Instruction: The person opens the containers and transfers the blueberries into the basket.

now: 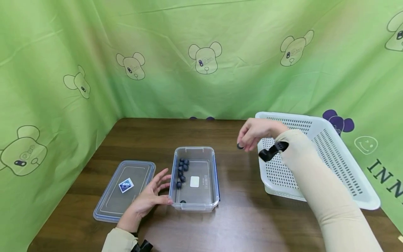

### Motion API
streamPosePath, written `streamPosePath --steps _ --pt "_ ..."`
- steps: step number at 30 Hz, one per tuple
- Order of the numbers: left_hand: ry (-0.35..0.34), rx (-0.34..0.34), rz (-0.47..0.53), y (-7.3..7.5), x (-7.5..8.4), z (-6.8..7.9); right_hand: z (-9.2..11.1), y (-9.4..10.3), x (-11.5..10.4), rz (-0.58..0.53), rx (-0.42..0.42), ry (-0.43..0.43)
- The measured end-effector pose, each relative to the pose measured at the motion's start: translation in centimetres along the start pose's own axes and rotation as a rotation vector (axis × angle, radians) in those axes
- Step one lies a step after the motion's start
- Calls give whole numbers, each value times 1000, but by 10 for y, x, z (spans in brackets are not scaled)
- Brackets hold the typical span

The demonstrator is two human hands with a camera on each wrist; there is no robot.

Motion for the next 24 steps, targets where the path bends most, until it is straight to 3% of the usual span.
streamPosePath --steps 9,13,17,24 --pt "3 -7 9 4 0 -2 27 56 55 -161 92 -84" --pt "2 -10 11 6 0 -2 36 72 83 -246 111 -124" --pt "1 -17 16 8 2 -3 37 76 113 -310 133 -195" --pt "1 -32 20 10 6 -5 31 64 155 -341 175 -324"
Point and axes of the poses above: each hand's wrist, its own z-axis away from the middle knuckle, its own y-axis out of the back of the hand, x = y × z, the point moved 5 cm from there along -z, towards the middle knuckle, and after that the axes turned 5 degrees about x, right-handed, at the moved point
